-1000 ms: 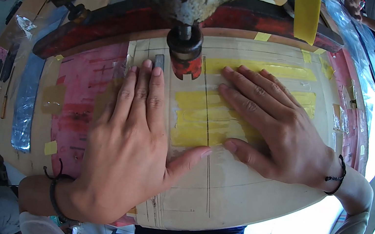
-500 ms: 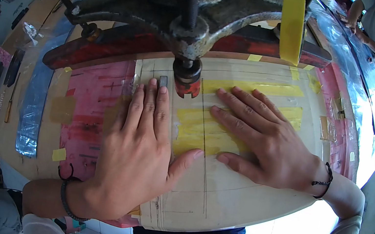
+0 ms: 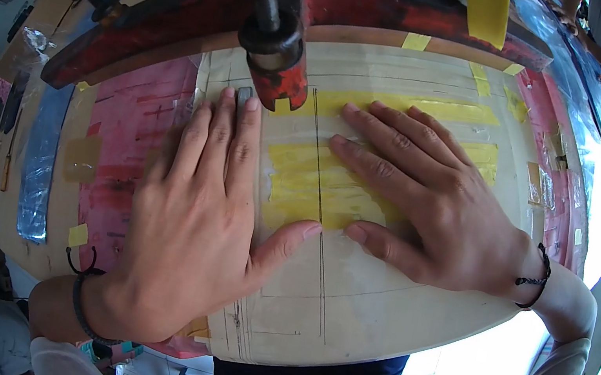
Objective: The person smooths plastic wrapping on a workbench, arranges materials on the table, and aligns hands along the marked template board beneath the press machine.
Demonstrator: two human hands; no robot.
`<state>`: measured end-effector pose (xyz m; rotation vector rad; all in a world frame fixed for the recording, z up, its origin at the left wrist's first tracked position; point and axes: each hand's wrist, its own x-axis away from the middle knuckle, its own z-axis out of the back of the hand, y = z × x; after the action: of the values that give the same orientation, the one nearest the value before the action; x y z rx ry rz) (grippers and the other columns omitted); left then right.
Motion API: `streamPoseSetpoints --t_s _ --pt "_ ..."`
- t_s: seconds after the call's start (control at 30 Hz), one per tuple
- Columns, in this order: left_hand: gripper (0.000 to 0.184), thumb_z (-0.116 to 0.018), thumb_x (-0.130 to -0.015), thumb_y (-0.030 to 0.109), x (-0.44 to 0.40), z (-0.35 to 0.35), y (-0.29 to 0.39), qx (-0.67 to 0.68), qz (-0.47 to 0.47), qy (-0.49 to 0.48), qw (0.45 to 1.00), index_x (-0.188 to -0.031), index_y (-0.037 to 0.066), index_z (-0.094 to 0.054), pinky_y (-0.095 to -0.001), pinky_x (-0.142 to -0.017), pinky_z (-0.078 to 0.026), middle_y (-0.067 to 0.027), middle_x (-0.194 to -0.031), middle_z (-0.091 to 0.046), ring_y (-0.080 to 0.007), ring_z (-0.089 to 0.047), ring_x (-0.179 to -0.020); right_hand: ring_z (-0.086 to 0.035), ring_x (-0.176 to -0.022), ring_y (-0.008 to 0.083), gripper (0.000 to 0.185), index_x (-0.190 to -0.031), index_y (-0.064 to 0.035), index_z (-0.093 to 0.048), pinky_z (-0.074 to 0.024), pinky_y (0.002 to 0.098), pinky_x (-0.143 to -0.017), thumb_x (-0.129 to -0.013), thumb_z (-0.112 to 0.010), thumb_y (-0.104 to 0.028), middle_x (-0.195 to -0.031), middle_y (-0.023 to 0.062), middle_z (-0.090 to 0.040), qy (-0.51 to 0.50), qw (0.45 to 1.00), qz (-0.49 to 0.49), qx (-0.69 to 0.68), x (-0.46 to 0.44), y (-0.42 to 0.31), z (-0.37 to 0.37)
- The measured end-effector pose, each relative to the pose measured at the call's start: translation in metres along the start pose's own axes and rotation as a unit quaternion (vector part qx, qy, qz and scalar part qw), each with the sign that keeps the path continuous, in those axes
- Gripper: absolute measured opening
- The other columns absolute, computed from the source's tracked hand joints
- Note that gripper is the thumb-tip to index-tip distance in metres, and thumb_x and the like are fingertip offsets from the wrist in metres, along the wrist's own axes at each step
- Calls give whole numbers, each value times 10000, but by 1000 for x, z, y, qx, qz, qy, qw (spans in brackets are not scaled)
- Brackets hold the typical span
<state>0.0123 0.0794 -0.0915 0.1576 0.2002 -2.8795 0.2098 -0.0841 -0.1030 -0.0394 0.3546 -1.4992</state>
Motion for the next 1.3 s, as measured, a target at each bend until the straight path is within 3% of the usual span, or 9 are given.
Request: streamPoseSetpoints --t_s 0.17,0.37,0.67,1.03,1.13,1.3 --pt "889 -591 -933 578 -1 1 0 -2 -1 -2 1000 -1510 -65 -379 -518 -1088 -416 -340 -1454 -457 -476 -457 -1346 -407 -1442 425 678 -1473 -30 -506 -298 563 -1190 -933 -644 -417 -1549 229 -443 2 1000 -1 -2 0 0 0" --pt "901 -561 -935 610 -1 2 -1 -7 -4 -10 1000 -1508 -64 -387 -528 -1079 -405 -343 -1454 -454 -477 -454 -1346 -419 -1436 421 672 -1449 -25 -534 -304 569 -1185 -918 -668 -414 -1540 227 -458 4 1000 5 -5 0 0 1" --pt "900 -557 -934 612 0 0 -1 16 2 12 1000 -1486 -82 -406 -540 -1073 -393 -341 -1494 -407 -484 -460 -1329 -433 -1431 416 666 -1425 -12 -559 -300 568 -1189 -888 -691 -383 -1525 224 -481 -5 1000 -2 0 -3 -3 5" --pt "872 -608 -906 568 -2 -6 -7 48 -29 41 998 -1346 -176 -496 -454 -989 -414 -251 -1425 -472 -378 -455 -1318 -459 -1392 455 633 -1364 45 -587 -328 567 -1163 -877 -656 -353 -1475 250 -519 -10 1000 -16 8 -5 -5 8" --pt "874 -576 -920 589 -3 -5 -9 40 -31 31 998 -1345 -172 -510 -452 -1014 -410 -248 -1424 -479 -370 -463 -1315 -495 -1366 418 609 -1369 10 -604 -354 544 -1156 -850 -737 -280 -1471 210 -539 -5 999 -27 21 -7 -11 9" --pt "896 -532 -942 620 -2 -5 -10 25 -38 38 998 -1331 -187 -515 -464 -1046 -420 -273 -1432 -483 -385 -488 -1299 -481 -1378 424 630 -1382 5 -598 -333 563 -1165 -860 -733 -321 -1487 212 -527 -16 999 -24 24 -6 -9 8"
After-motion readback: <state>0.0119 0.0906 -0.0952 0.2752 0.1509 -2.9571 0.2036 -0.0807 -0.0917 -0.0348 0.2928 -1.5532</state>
